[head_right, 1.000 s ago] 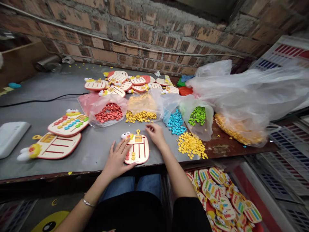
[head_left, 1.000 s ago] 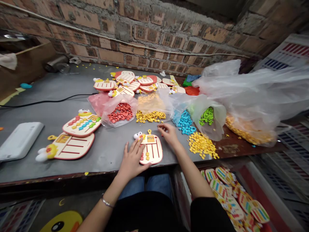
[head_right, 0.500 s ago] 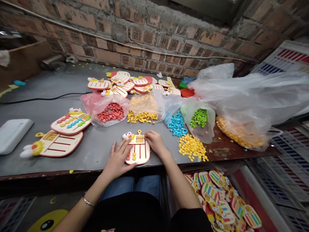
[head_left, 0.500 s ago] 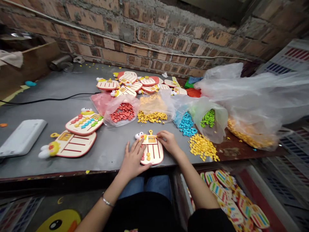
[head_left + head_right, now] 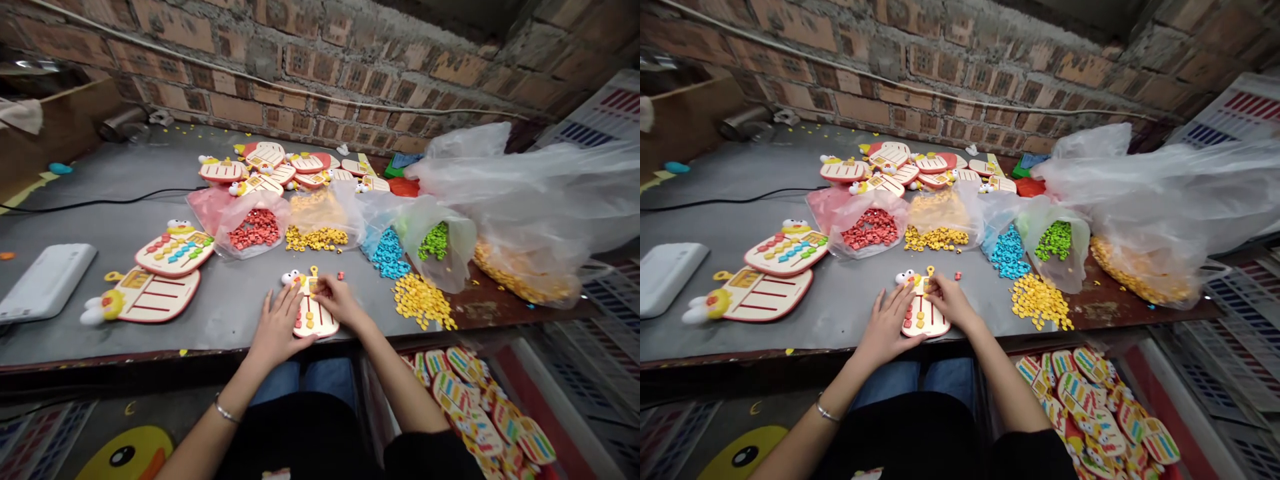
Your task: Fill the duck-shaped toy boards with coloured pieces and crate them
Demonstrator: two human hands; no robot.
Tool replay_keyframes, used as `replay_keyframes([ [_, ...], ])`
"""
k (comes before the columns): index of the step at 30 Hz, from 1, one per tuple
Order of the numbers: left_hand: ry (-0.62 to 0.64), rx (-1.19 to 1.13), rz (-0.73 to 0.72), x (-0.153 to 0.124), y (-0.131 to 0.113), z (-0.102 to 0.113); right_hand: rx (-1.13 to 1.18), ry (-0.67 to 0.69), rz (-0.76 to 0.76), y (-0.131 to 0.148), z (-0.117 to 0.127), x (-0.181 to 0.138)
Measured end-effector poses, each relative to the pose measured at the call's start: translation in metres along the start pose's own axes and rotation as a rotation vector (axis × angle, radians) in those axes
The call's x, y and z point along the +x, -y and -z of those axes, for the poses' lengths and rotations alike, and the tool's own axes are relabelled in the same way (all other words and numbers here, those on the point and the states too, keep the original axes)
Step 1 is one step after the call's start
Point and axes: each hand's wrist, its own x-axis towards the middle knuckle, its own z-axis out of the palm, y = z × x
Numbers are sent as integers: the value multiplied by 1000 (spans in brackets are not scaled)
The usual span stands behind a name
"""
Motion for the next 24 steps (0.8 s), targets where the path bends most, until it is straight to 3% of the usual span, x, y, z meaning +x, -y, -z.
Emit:
replay_keyframes([
  [5, -3, -9, -11, 0, 1, 0, 186, 234, 27, 2, 5, 9],
  [6, -1, -10, -16, 0, 1, 0, 202, 213, 24, -1, 13, 13],
  [8, 2, -11, -18, 0, 1, 1, 119, 11, -5, -12, 30, 23],
  [10, 2, -10, -15, 0, 0, 1, -98, -272, -52, -27, 46, 39],
  [12, 3, -5, -15, 1, 0, 2, -320, -411, -101, -42, 57, 56],
  [16, 7, 5, -16, 1, -1, 2, -529, -336, -141, -61, 61, 76],
  [24, 8, -4, -16, 1, -1, 3, -473, -294, -23, -56, 48, 61],
])
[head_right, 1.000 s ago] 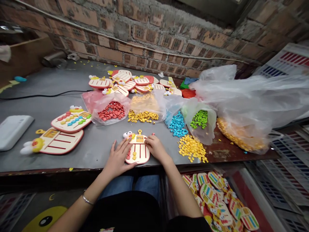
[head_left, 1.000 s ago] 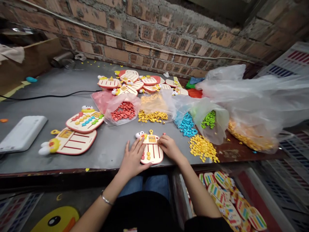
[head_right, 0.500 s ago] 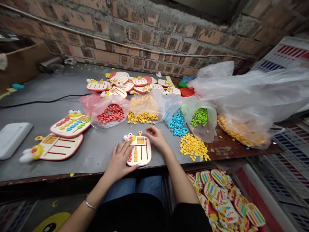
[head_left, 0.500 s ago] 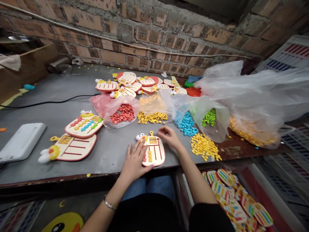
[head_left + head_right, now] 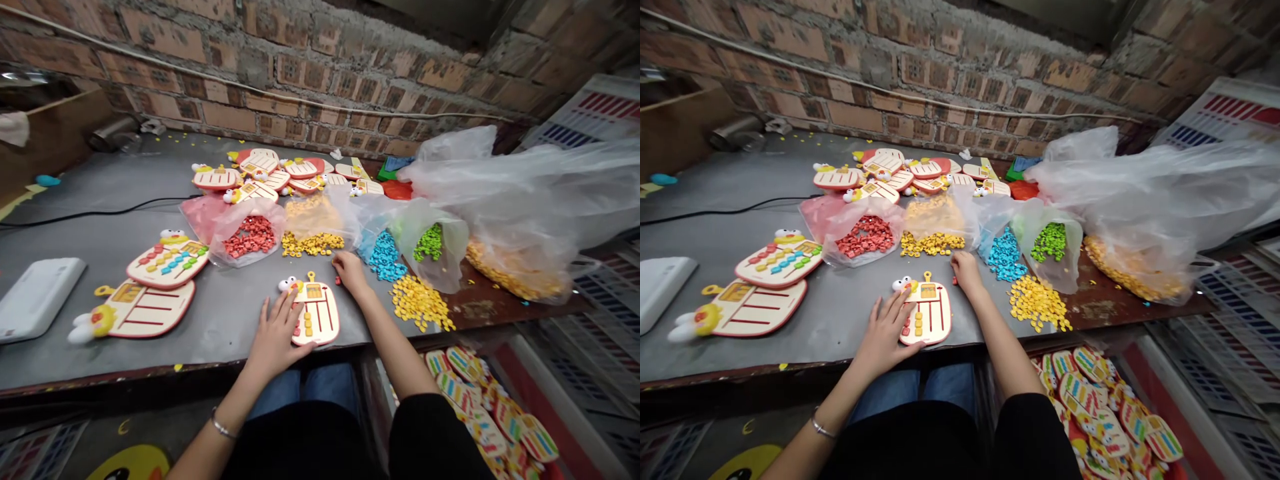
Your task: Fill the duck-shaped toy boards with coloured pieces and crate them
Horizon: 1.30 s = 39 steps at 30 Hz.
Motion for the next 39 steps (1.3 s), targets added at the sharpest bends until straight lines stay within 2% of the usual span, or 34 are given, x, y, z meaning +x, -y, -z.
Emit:
replay_keyframes([
  [5, 2, 1, -2, 0, 0, 0, 185, 38, 39, 24, 13, -23],
  [9, -3, -10, -3, 0, 0, 0, 329, 137, 40, 41, 21, -41],
  [14, -7, -9, -5, 0, 0, 0, 342, 289, 31, 41, 20, -42],
  [18, -1, -1, 1, 0, 0, 0, 278, 240, 38, 36, 11, -44],
  [22, -8, -3, 8, 0, -1, 0, 260, 150, 113, 36, 9, -63],
  [26, 6, 4, 4, 0, 1, -1, 296, 149, 157, 37, 12, -81],
  [30, 5, 7, -25, -1, 4, -4, 333, 188, 166, 49, 2, -79],
  [34, -13, -8, -10, -1, 5, -5, 334, 246, 256, 70, -8, -68],
  [37, -25, -12, -5, -1, 5, -5, 407, 366, 328, 74, 2, -66],
  [39, -22, -6, -19, 0, 4, -4, 499, 372, 297, 64, 16, -66],
])
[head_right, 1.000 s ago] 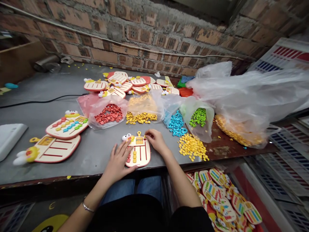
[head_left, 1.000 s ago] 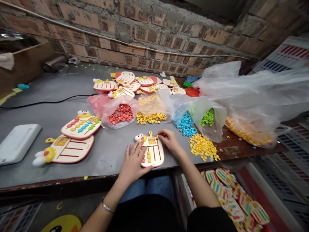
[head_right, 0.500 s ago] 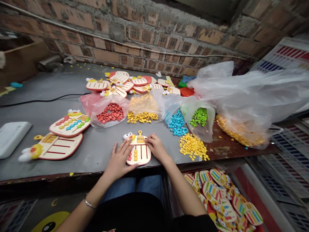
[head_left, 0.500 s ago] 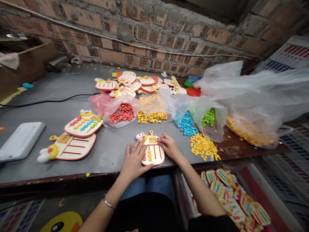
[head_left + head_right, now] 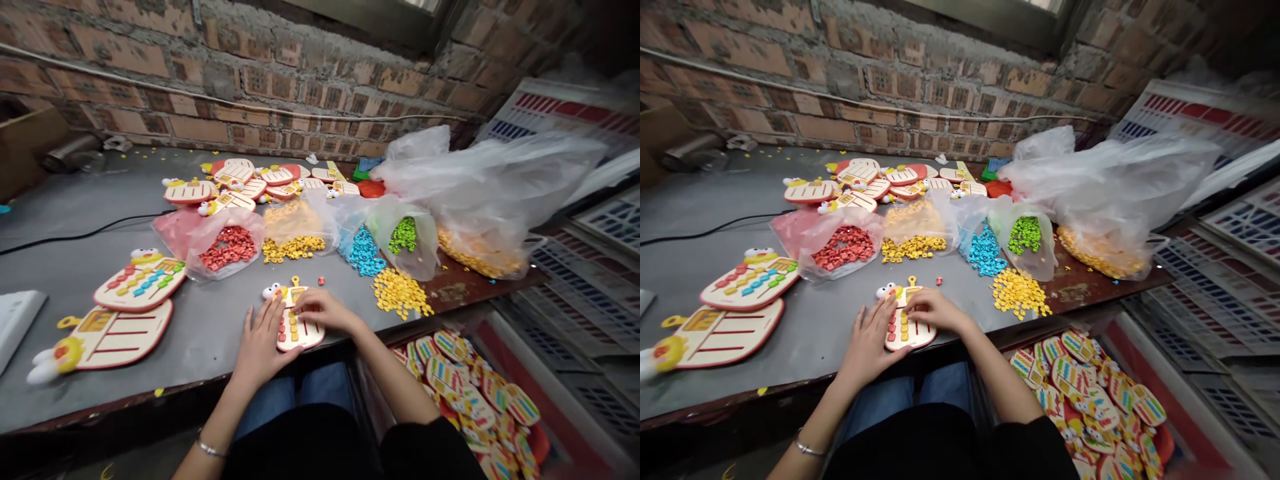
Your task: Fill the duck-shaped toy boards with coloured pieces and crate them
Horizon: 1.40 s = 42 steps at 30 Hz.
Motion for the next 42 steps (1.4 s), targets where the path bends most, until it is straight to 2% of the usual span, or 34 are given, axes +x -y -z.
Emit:
replay_keyframes([
  [1, 3, 5, -7, 0, 0, 1, 17, -64, -32, -3, 11, -6],
  [3, 7, 16, -14, 1, -1, 2, -68, -288, -143, -16, 35, -18],
  [5, 10, 25, -18, 1, -2, 3, -305, -509, -277, -35, 59, -28],
  [6, 10, 28, -19, 1, -2, 3, -448, -570, -341, -45, 69, -32],
  [8, 10, 33, -23, 0, -3, 3, -698, -563, -456, -64, 86, -37],
  [11, 14, 47, -26, -1, -4, 3, -873, -399, -550, -81, 97, -41],
  [12, 18, 53, -25, -1, -4, 3, -879, -376, -550, -83, 97, -41],
  [14, 27, 63, -19, -1, -4, 3, -811, -424, -494, -81, 95, -42],
  [17, 36, 65, -5, 0, -7, 6, -516, -600, -338, -66, 83, -43],
  [19, 30, 63, -7, 1, -11, 7, -308, -663, -256, -50, 71, -41],
  [21, 17, 56, -19, 4, -17, 8, -198, -637, -194, -32, 58, -37],
  [26, -9, 15, -16, 7, -26, 0, -178, -386, -98, -5, 27, -20],
  [31, -42, -1, -48, 6, -22, -6, -354, -284, -123, -21, 7, -4],
  [35, -56, -22, -47, 6, -20, -7, -457, -260, -85, -33, 5, -3],
  [40, -57, -36, -43, 7, -21, -8, -312, -170, -7, -26, 9, -19],
  [42, -54, -40, -41, 7, -20, -8, -257, -181, -15, -23, 5, -22],
])
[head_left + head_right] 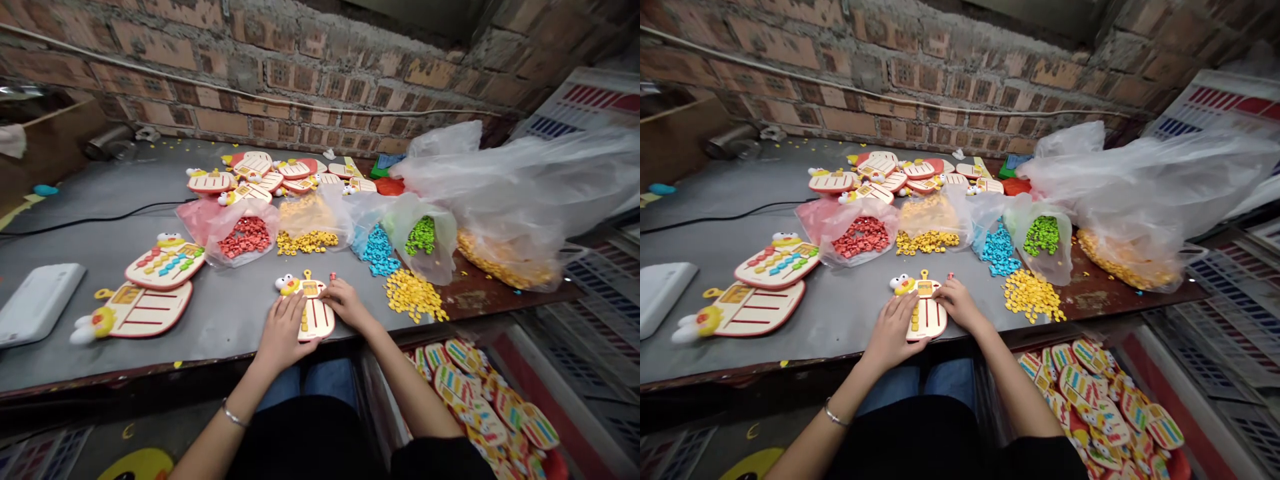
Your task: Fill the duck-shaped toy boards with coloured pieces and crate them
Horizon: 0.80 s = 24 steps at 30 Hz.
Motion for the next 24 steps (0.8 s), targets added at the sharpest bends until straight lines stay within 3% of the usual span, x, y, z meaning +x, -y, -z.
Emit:
replay_keyframes([
  [5, 3, 2, -4, 1, 0, 1, 143, -101, -96, 5, -19, 1],
  [14, 22, 2, -11, 2, -1, 5, 284, 158, -131, 7, 4, 8],
  [17, 32, 5, -17, 2, 1, 4, 159, -72, -234, -8, 23, 7],
  [20, 42, -2, -16, 2, 2, 4, -202, -379, -378, -38, 48, -3],
  [24, 38, -18, -2, 1, 1, 2, -500, -393, -506, -76, 68, -26],
])
